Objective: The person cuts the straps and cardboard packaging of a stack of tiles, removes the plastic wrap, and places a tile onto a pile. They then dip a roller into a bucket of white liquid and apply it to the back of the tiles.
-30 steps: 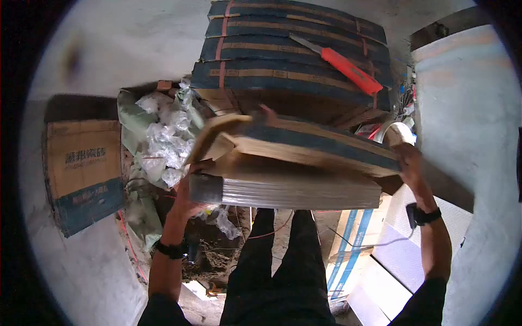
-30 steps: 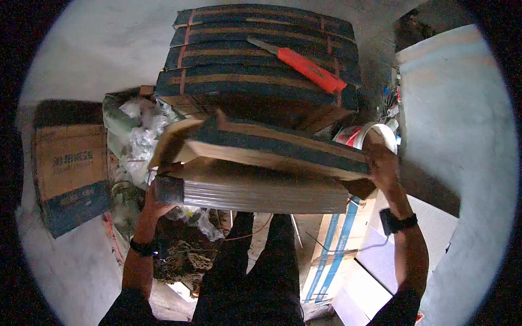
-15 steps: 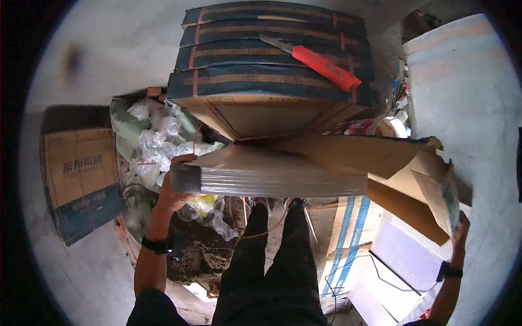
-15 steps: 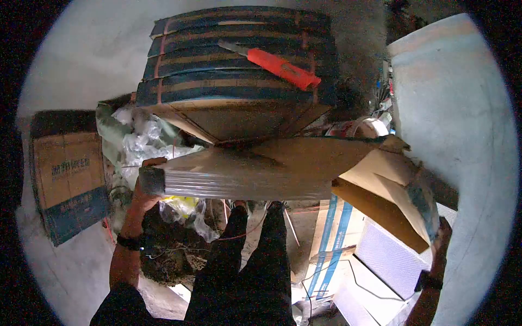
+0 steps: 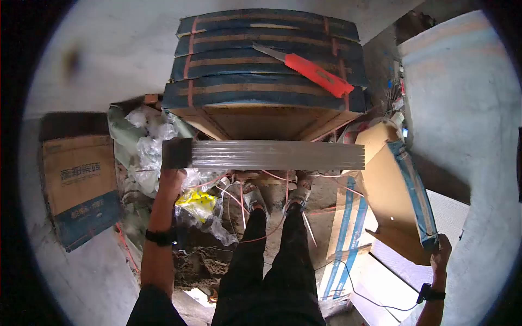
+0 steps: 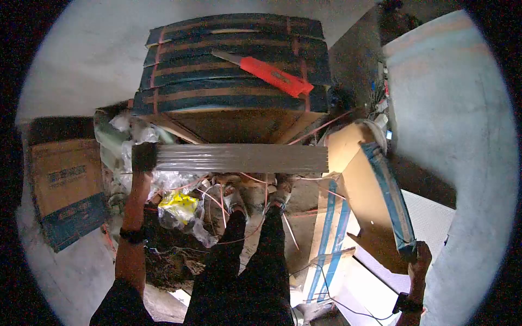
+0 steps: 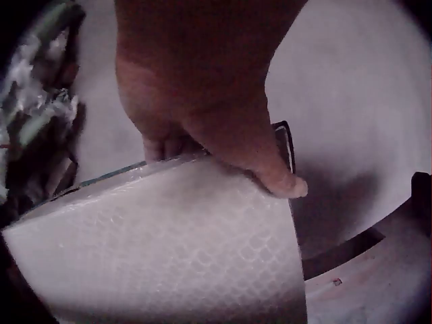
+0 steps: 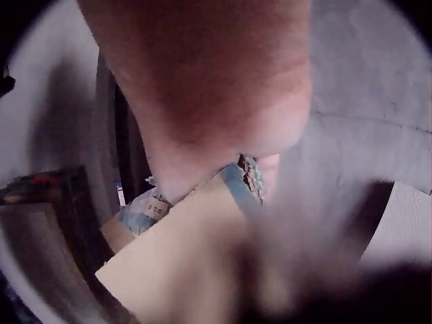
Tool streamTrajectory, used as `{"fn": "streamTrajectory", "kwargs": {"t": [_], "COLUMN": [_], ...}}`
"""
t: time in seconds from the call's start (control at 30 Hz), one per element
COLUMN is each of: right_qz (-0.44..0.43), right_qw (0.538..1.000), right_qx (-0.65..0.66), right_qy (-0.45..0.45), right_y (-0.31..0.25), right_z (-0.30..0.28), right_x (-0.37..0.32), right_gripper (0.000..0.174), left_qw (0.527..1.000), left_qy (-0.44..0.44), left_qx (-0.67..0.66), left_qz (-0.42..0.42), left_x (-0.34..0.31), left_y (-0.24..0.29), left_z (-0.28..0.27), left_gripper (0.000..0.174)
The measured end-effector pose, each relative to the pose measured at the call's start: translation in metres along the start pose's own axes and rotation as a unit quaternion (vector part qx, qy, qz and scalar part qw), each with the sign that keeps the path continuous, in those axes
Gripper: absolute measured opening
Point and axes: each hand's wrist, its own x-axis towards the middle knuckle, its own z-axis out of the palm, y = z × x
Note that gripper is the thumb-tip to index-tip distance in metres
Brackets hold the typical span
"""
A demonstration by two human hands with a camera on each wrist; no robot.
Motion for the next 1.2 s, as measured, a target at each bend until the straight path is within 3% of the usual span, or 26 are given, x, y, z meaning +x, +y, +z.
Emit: {"fn": "streamTrajectory", "kwargs": {"t": [0.03,0.07,0.1,0.17,0.2,0.23,0.27,0.3,0.37,0.4,0.43,0.47,0.5,0.57,0.6,0.63,0.67,0.7,0.73,0.8,0.87,1.03,1.1,1.17,1.2], "right_qz": [0.043,-0.027,-0.034,0.073,-0.007,-0.010,0.048,0.106,0.094,0.082,0.069,-0.183,-0.091,-0.020,0.002,0.024,-0.113,-0.103,-0.086,-0.073,-0.144,-0.147,-0.109,-0.088,-0.132], "right_qw": [0.998,0.995,0.995,0.993,1.000,1.000,0.998,0.990,0.993,0.997,0.997,0.967,0.992,0.996,0.991,0.983,0.964,0.958,0.961,0.963,0.942,0.929,0.875,0.833,0.841], "right_qx": [0.038,-0.095,-0.090,0.090,-0.030,-0.027,0.031,0.088,0.064,0.011,-0.043,-0.159,-0.087,-0.078,-0.110,-0.143,-0.211,-0.209,-0.197,-0.190,-0.243,-0.267,-0.400,-0.418,-0.416], "right_qy": [-0.016,-0.003,-0.002,-0.002,-0.004,-0.003,0.001,0.005,-0.009,-0.004,0.001,0.082,-0.001,-0.032,-0.074,-0.116,-0.114,-0.165,-0.172,-0.179,-0.183,-0.209,-0.249,-0.352,-0.320], "right_y": [-0.011,0.003,0.006,0.010,0.017,0.021,0.023,0.026,0.043,0.053,0.058,0.061,0.018,-0.021,-0.009,0.003,-0.013,-0.049,-0.052,-0.067,-0.093,-0.132,-0.121,-0.148,-0.172], "right_z": [0.004,0.010,0.014,0.021,0.024,0.027,0.030,0.032,0.031,0.032,0.032,0.032,0.015,-0.006,-0.018,-0.030,-0.046,-0.076,-0.090,-0.116,-0.142,-0.177,-0.168,-0.183,-0.187], "right_x": [0.003,-0.002,-0.007,-0.016,-0.020,-0.026,-0.030,-0.035,-0.046,-0.057,-0.058,-0.053,-0.049,-0.051,-0.060,-0.069,-0.065,-0.056,-0.056,-0.052,-0.044,-0.033,-0.044,-0.048,-0.050], "right_gripper": [0.010,0.009,0.009,0.012,0.017,0.017,0.020,0.022,0.025,0.023,0.021,0.015,0.003,0.006,0.010,0.013,0.020,0.027,0.027,0.027,0.023,0.019,0.025,0.029,0.023], "left_qw": [0.996,0.995,0.993,0.984,0.978,0.970,0.967,0.967,0.933,0.933,0.904,0.860,0.859,0.847,0.842,0.839,0.854,0.863,0.862,0.870,0.885,0.900,0.888,0.880,0.874], "left_qy": [0.031,0.036,0.068,0.129,0.158,0.187,0.206,0.210,0.284,0.287,0.325,0.360,0.365,0.376,0.395,0.400,0.325,0.247,0.240,0.231,0.174,0.103,0.074,0.037,0.039], "left_qx": [0.082,0.088,0.090,0.090,0.088,0.086,-0.083,-0.081,-0.219,-0.216,-0.272,-0.325,-0.325,-0.308,-0.258,-0.260,-0.307,-0.353,-0.313,-0.273,-0.181,-0.168,-0.240,-0.256,-0.279], "left_qz": [-0.001,-0.002,-0.029,-0.082,-0.107,-0.132,-0.123,-0.121,0.041,0.042,-0.060,-0.158,-0.153,-0.216,-0.260,-0.262,-0.264,-0.264,-0.318,-0.339,-0.392,-0.388,-0.386,-0.398,-0.397], "left_x": [0.004,0.004,0.004,0.005,0.007,0.010,-0.006,-0.004,-0.002,-0.007,-0.017,-0.028,-0.043,-0.077,-0.083,-0.103,-0.133,-0.153,-0.156,-0.163,-0.175,-0.182,-0.184,-0.192,-0.203], "left_y": [-0.021,-0.025,-0.025,-0.022,-0.016,-0.010,0.046,0.072,0.101,0.109,0.116,0.121,0.112,0.082,0.093,0.065,0.012,-0.015,0.005,0.015,0.003,0.033,0.040,0.042,0.027], "left_z": [-0.004,-0.009,-0.011,-0.008,-0.002,0.007,0.023,0.021,0.011,0.004,-0.002,-0.005,-0.008,-0.010,-0.012,-0.015,-0.021,-0.025,-0.022,-0.010,-0.001,0.015,0.016,0.020,0.022], "left_gripper": [0.056,0.056,0.051,0.043,0.040,0.038,0.046,0.046,0.048,0.048,0.045,0.042,0.042,0.036,0.032,0.032,0.030,0.029,0.027,0.028,0.032,0.029,0.028,0.027,0.027]}}
